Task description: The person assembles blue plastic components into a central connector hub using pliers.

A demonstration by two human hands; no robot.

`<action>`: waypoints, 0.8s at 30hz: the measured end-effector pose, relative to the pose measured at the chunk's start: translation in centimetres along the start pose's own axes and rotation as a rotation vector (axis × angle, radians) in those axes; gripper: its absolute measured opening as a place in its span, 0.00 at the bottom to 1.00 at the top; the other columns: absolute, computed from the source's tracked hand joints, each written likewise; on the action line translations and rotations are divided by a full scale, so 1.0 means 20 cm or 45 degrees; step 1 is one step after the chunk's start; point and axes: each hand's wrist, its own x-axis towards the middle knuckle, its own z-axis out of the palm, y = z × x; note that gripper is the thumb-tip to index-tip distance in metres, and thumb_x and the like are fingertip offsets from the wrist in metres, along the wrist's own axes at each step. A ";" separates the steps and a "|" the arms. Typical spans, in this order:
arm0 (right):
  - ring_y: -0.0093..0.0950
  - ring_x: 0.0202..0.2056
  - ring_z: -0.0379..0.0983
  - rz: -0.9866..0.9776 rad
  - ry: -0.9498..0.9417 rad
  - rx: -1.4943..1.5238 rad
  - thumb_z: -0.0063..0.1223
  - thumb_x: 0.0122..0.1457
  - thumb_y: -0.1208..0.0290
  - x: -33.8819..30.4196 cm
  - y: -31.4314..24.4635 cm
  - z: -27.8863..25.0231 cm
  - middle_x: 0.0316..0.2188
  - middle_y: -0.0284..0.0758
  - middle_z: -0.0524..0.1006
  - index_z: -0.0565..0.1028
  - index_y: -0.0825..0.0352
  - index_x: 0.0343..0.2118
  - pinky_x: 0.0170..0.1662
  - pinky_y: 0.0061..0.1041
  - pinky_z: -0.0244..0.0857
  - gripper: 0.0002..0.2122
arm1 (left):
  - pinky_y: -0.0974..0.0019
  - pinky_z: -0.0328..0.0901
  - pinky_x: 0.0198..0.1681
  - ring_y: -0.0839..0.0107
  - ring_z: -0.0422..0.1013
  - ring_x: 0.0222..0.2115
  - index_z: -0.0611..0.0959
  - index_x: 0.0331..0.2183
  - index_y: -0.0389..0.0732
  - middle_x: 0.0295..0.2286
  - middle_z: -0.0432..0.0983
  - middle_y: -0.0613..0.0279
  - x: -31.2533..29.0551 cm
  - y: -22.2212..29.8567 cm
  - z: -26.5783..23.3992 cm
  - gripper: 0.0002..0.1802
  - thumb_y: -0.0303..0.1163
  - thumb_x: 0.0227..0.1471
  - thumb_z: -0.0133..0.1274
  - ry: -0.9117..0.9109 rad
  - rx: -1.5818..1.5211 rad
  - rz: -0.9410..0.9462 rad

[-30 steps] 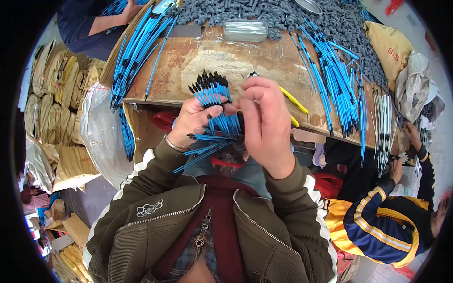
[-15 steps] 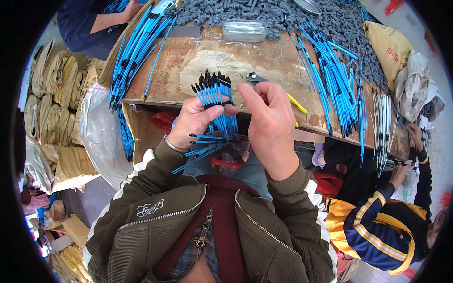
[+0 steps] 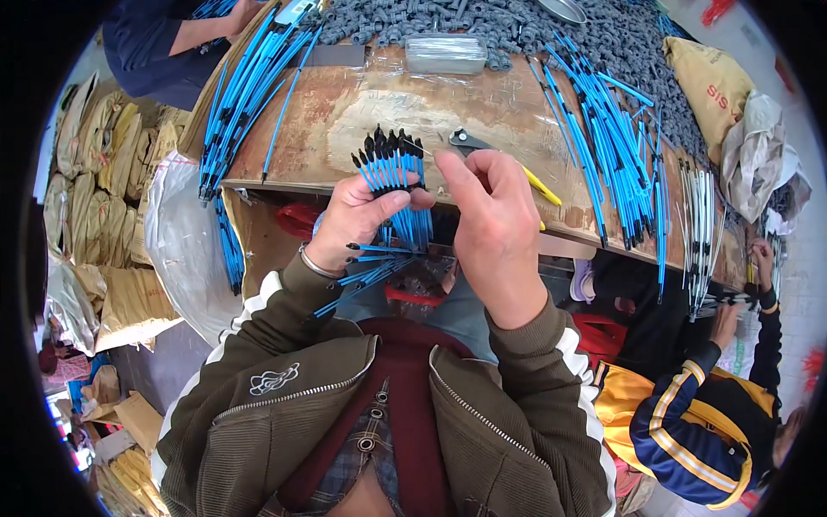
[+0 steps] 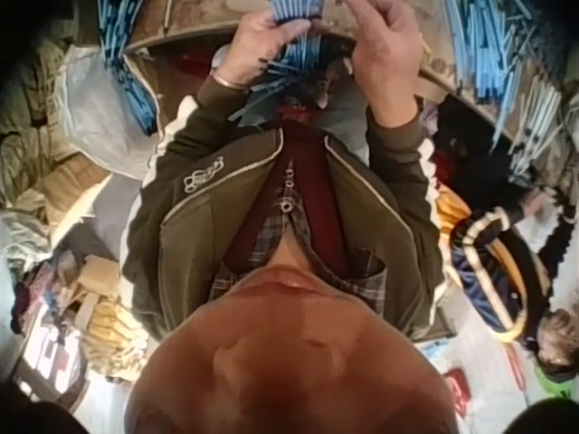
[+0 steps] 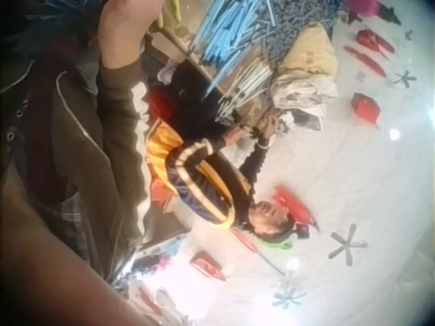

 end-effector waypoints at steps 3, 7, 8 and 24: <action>0.33 0.32 0.69 -0.002 0.003 0.002 0.44 0.44 0.91 0.00 0.00 -0.01 0.30 0.40 0.69 0.74 0.68 0.38 0.35 0.24 0.64 0.18 | 0.69 0.65 0.43 0.73 0.71 0.37 0.74 0.42 0.35 0.34 0.75 0.59 0.00 -0.01 0.00 0.13 0.22 0.52 0.46 0.018 -0.038 0.003; 0.33 0.32 0.69 -0.011 0.011 0.006 0.44 0.44 0.91 0.00 0.00 -0.01 0.30 0.40 0.69 0.74 0.68 0.38 0.35 0.24 0.64 0.18 | 0.70 0.65 0.42 0.73 0.71 0.37 0.75 0.42 0.35 0.34 0.75 0.59 0.01 -0.02 -0.01 0.13 0.22 0.52 0.47 0.013 -0.047 0.011; 0.33 0.32 0.69 -0.012 0.010 0.007 0.44 0.44 0.91 0.00 0.00 -0.01 0.30 0.40 0.69 0.74 0.68 0.38 0.35 0.24 0.64 0.18 | 0.70 0.65 0.42 0.73 0.71 0.37 0.75 0.42 0.35 0.34 0.75 0.59 0.01 -0.02 -0.01 0.13 0.22 0.52 0.47 0.006 -0.043 0.013; 0.30 0.28 0.67 -0.032 -0.064 0.072 0.47 0.44 0.88 0.03 0.08 -0.01 0.26 0.36 0.68 0.75 0.66 0.38 0.31 0.22 0.61 0.17 | 0.69 0.66 0.43 0.73 0.71 0.37 0.75 0.42 0.35 0.35 0.75 0.58 0.01 0.00 0.00 0.13 0.20 0.51 0.46 -0.033 -0.024 -0.042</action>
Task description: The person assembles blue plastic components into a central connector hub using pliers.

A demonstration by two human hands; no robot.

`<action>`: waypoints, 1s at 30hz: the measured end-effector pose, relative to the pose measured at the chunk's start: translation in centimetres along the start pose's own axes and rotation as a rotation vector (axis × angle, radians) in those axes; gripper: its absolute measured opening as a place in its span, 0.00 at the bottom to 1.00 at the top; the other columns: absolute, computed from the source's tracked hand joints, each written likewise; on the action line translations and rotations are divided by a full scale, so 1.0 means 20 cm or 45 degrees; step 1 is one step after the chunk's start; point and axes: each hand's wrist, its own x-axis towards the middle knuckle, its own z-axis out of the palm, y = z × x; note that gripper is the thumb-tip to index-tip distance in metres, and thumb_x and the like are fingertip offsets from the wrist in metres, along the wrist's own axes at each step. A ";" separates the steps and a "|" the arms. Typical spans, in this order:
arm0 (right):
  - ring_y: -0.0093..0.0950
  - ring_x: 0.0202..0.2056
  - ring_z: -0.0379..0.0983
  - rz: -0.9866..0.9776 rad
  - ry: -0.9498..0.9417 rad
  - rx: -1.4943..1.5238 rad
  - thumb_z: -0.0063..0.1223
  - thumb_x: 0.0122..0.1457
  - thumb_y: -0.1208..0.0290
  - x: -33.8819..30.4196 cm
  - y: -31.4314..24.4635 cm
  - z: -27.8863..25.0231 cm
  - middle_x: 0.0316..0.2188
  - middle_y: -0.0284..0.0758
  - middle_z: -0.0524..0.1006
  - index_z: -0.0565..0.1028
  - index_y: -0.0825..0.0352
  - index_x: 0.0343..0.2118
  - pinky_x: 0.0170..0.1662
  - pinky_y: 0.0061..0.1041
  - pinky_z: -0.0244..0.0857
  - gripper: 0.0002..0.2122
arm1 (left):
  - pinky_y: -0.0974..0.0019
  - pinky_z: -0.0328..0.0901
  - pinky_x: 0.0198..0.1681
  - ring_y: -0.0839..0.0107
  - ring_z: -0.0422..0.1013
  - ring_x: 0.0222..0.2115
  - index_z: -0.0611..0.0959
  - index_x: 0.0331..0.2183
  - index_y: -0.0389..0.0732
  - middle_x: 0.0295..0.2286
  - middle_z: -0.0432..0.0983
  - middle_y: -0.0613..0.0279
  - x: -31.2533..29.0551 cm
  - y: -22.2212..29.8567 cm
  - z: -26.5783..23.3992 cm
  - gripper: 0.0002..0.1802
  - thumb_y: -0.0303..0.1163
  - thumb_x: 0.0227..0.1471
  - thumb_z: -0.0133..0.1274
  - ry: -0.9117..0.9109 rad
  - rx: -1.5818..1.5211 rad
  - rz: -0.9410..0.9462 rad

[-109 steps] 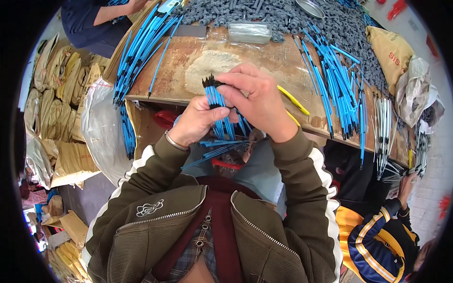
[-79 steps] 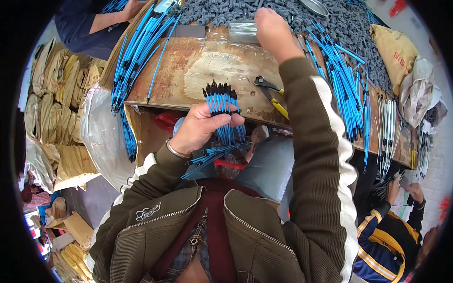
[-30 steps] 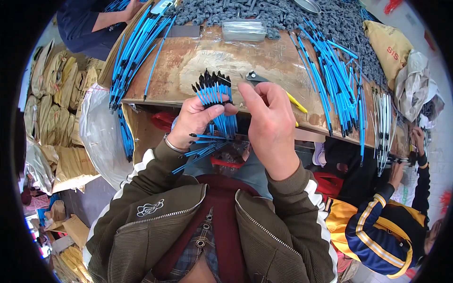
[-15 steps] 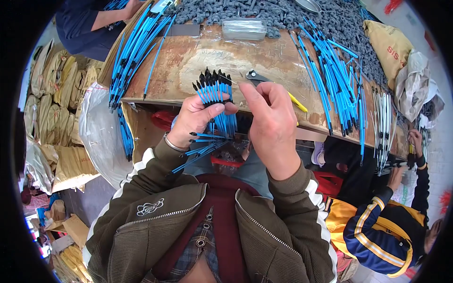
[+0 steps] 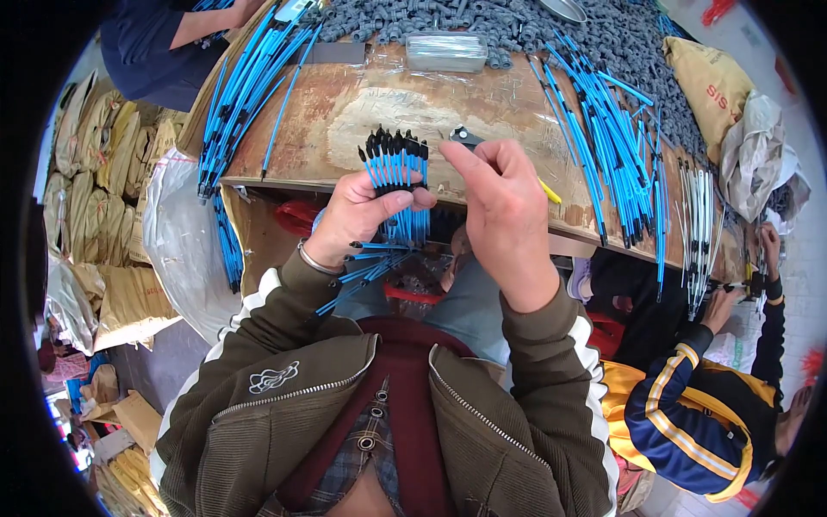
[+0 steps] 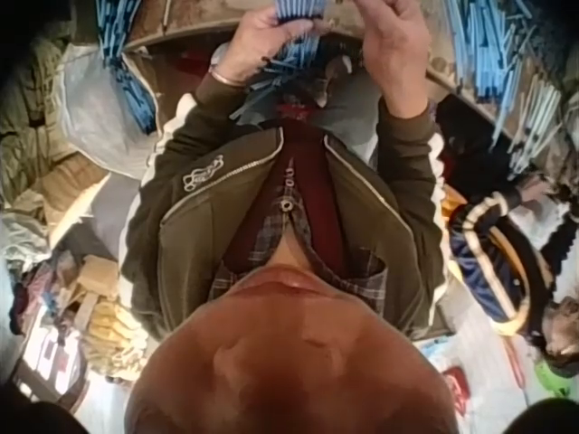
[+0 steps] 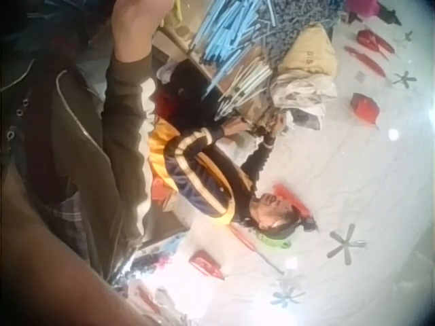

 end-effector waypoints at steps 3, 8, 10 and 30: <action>0.31 0.27 0.66 -0.033 -0.018 0.038 0.47 0.42 0.87 0.02 0.02 -0.01 0.25 0.36 0.67 0.76 0.65 0.37 0.30 0.24 0.61 0.17 | 0.69 0.66 0.43 0.72 0.71 0.37 0.74 0.42 0.35 0.34 0.75 0.58 0.00 0.00 -0.01 0.13 0.20 0.51 0.45 -0.016 -0.003 -0.011; 0.32 0.28 0.66 -0.180 -0.055 -0.077 0.48 0.39 0.85 0.08 0.02 -0.03 0.23 0.35 0.66 0.76 0.63 0.34 0.30 0.28 0.62 0.17 | 0.69 0.66 0.43 0.71 0.72 0.37 0.74 0.41 0.34 0.34 0.75 0.57 0.00 0.00 -0.02 0.13 0.19 0.51 0.45 -0.019 0.014 -0.027; 0.32 0.28 0.66 -0.223 -0.062 -0.118 0.48 0.39 0.84 0.09 0.01 -0.04 0.23 0.35 0.66 0.76 0.64 0.34 0.30 0.28 0.62 0.17 | 0.69 0.66 0.43 0.71 0.72 0.36 0.74 0.41 0.34 0.33 0.75 0.57 0.00 0.00 -0.02 0.13 0.20 0.51 0.45 -0.016 0.009 -0.027; 0.32 0.26 0.67 -0.139 -0.033 0.027 0.49 0.38 0.87 0.09 0.04 0.01 0.22 0.36 0.67 0.76 0.65 0.35 0.28 0.27 0.62 0.17 | 0.69 0.67 0.39 0.72 0.72 0.34 0.74 0.41 0.34 0.32 0.76 0.57 -0.01 0.02 -0.02 0.13 0.22 0.51 0.46 -0.002 -0.027 -0.064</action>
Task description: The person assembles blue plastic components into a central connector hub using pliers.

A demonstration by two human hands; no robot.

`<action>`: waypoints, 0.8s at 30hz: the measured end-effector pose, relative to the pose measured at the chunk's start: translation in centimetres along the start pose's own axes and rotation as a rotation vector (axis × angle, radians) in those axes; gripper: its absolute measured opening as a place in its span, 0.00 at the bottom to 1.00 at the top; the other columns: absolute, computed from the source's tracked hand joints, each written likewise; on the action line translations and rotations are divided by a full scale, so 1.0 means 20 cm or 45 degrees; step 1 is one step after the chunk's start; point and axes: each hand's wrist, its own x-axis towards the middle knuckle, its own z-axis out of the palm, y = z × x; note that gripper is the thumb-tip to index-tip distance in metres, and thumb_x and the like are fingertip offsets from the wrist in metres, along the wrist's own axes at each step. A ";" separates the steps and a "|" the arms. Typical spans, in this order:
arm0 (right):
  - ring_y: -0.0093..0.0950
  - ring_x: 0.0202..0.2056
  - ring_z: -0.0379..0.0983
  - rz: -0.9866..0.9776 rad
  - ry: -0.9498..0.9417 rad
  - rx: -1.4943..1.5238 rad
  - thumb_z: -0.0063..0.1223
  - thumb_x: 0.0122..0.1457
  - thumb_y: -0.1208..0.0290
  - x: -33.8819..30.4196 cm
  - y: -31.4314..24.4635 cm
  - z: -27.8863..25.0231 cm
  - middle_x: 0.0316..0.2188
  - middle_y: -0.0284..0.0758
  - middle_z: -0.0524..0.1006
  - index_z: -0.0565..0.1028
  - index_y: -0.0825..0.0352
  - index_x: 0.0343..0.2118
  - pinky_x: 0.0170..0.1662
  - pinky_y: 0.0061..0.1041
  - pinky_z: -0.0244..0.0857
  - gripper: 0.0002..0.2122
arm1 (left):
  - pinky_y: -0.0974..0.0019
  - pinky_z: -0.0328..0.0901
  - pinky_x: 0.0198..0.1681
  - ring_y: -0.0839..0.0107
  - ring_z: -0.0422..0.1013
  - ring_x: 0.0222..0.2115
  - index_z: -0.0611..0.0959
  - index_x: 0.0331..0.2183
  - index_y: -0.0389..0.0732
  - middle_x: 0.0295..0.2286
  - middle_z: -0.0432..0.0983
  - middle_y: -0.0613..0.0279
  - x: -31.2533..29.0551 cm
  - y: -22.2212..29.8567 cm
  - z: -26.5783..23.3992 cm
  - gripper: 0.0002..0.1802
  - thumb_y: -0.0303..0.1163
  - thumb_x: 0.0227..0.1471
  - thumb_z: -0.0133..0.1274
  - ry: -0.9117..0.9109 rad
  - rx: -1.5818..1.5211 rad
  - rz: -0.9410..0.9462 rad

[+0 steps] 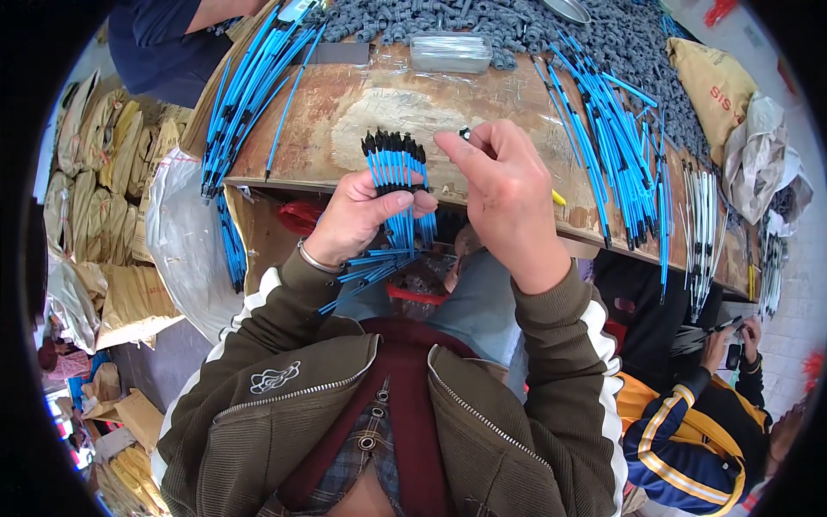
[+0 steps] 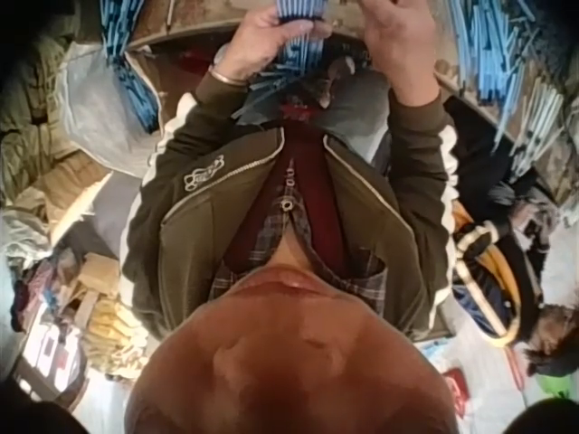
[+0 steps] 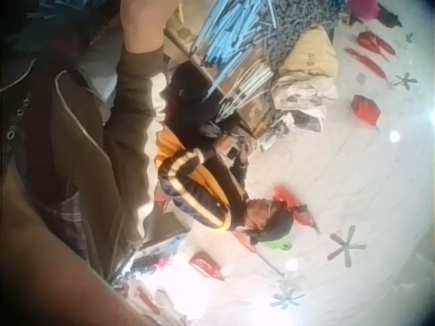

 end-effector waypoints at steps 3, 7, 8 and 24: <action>0.33 0.26 0.67 -0.090 0.014 -0.181 0.48 0.38 0.87 0.01 -0.01 -0.01 0.23 0.36 0.67 0.76 0.65 0.35 0.28 0.28 0.62 0.18 | 0.69 0.67 0.40 0.72 0.72 0.35 0.74 0.41 0.35 0.32 0.76 0.57 0.00 0.00 0.00 0.13 0.22 0.51 0.47 0.006 -0.006 -0.011; 0.33 0.26 0.67 -0.117 0.030 -0.218 0.48 0.38 0.87 0.02 -0.03 -0.01 0.23 0.36 0.67 0.76 0.64 0.34 0.28 0.29 0.63 0.18 | 0.69 0.67 0.40 0.72 0.72 0.35 0.74 0.41 0.35 0.32 0.76 0.57 0.00 0.01 0.01 0.13 0.22 0.51 0.47 0.011 0.023 -0.034; 0.33 0.26 0.67 -0.118 0.032 -0.217 0.48 0.38 0.87 0.01 -0.03 -0.01 0.23 0.36 0.67 0.76 0.64 0.34 0.28 0.29 0.63 0.18 | 0.69 0.67 0.40 0.72 0.72 0.35 0.74 0.41 0.35 0.32 0.76 0.57 0.00 0.00 0.01 0.13 0.23 0.51 0.47 0.005 0.017 -0.031; 0.27 0.27 0.67 0.071 -0.047 0.237 0.47 0.48 0.86 -0.01 0.08 0.03 0.25 0.35 0.68 0.76 0.67 0.36 0.31 0.20 0.60 0.13 | 0.67 0.68 0.40 0.70 0.73 0.35 0.74 0.41 0.35 0.32 0.76 0.56 0.00 0.01 0.01 0.13 0.23 0.52 0.47 -0.006 -0.061 -0.102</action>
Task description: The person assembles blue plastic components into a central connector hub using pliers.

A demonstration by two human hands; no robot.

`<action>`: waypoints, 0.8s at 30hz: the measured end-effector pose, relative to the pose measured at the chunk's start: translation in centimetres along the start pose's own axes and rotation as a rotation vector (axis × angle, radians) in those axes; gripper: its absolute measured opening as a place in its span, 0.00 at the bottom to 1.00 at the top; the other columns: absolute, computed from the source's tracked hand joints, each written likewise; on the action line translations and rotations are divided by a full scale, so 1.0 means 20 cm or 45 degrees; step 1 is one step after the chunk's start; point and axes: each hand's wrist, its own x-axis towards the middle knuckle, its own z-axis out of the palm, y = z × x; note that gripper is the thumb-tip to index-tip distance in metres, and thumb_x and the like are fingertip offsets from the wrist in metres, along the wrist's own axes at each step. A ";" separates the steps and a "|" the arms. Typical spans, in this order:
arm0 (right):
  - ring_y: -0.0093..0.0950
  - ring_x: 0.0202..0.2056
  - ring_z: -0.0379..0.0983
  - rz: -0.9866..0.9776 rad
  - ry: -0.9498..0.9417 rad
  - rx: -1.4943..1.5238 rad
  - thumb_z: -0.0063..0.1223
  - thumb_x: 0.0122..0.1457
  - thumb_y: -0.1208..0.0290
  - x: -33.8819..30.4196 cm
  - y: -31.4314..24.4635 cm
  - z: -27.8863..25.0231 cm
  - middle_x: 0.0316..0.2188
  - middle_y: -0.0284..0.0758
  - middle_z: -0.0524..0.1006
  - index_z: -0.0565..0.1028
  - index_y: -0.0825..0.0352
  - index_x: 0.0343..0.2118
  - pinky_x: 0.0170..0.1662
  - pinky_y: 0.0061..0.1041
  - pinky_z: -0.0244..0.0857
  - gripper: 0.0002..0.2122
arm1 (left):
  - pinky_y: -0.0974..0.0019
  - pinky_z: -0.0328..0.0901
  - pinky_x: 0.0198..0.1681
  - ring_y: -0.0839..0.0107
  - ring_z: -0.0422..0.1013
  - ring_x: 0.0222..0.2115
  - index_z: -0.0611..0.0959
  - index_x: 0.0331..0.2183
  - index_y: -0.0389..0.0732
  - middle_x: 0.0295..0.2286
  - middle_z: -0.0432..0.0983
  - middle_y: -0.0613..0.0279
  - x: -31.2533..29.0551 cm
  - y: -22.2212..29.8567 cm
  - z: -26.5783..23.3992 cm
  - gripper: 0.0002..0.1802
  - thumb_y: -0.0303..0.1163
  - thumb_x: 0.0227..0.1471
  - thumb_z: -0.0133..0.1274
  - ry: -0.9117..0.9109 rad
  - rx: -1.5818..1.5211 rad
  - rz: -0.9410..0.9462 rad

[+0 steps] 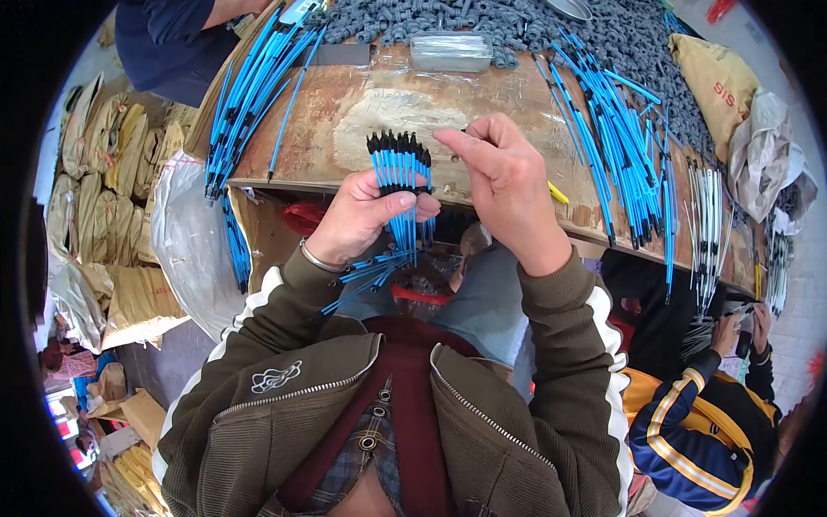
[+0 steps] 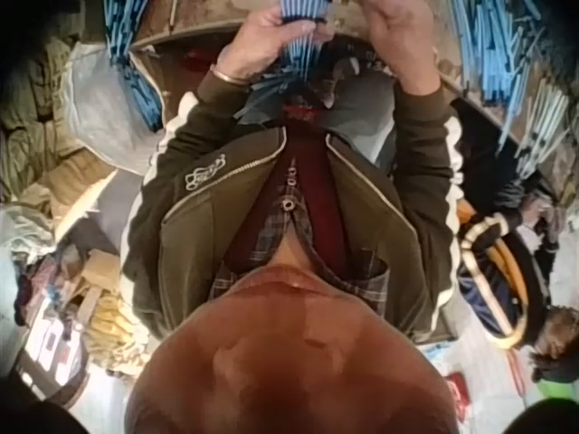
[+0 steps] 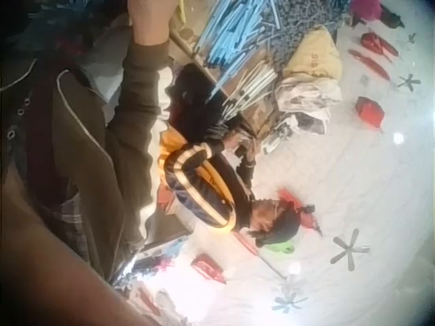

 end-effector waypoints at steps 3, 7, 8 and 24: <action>0.28 0.27 0.66 -0.113 -0.003 -0.157 0.47 0.45 0.87 0.01 0.00 -0.02 0.24 0.34 0.67 0.76 0.66 0.36 0.30 0.21 0.61 0.15 | 0.67 0.68 0.40 0.69 0.73 0.35 0.74 0.41 0.36 0.32 0.76 0.56 0.00 0.00 0.00 0.13 0.23 0.52 0.47 -0.003 -0.005 -0.006; 0.28 0.26 0.66 -0.171 -0.029 -0.234 0.46 0.42 0.88 0.03 -0.01 -0.04 0.23 0.34 0.66 0.76 0.66 0.36 0.29 0.22 0.61 0.17 | 0.67 0.68 0.40 0.69 0.73 0.35 0.74 0.41 0.36 0.32 0.76 0.57 0.00 0.00 0.00 0.12 0.23 0.52 0.47 -0.010 -0.014 -0.029; 0.28 0.26 0.66 -0.171 -0.030 -0.233 0.46 0.42 0.88 0.03 -0.01 -0.04 0.23 0.34 0.66 0.76 0.66 0.36 0.29 0.22 0.61 0.17 | 0.67 0.68 0.40 0.69 0.73 0.35 0.74 0.41 0.36 0.32 0.76 0.57 0.01 0.00 0.00 0.12 0.23 0.52 0.47 -0.011 -0.012 -0.022; 0.29 0.26 0.68 -0.191 -0.026 -0.259 0.47 0.42 0.88 0.03 -0.04 -0.01 0.24 0.36 0.69 0.76 0.67 0.35 0.29 0.23 0.62 0.16 | 0.68 0.68 0.39 0.70 0.73 0.35 0.74 0.41 0.36 0.32 0.76 0.57 0.01 0.00 -0.01 0.12 0.23 0.52 0.47 -0.033 -0.004 -0.022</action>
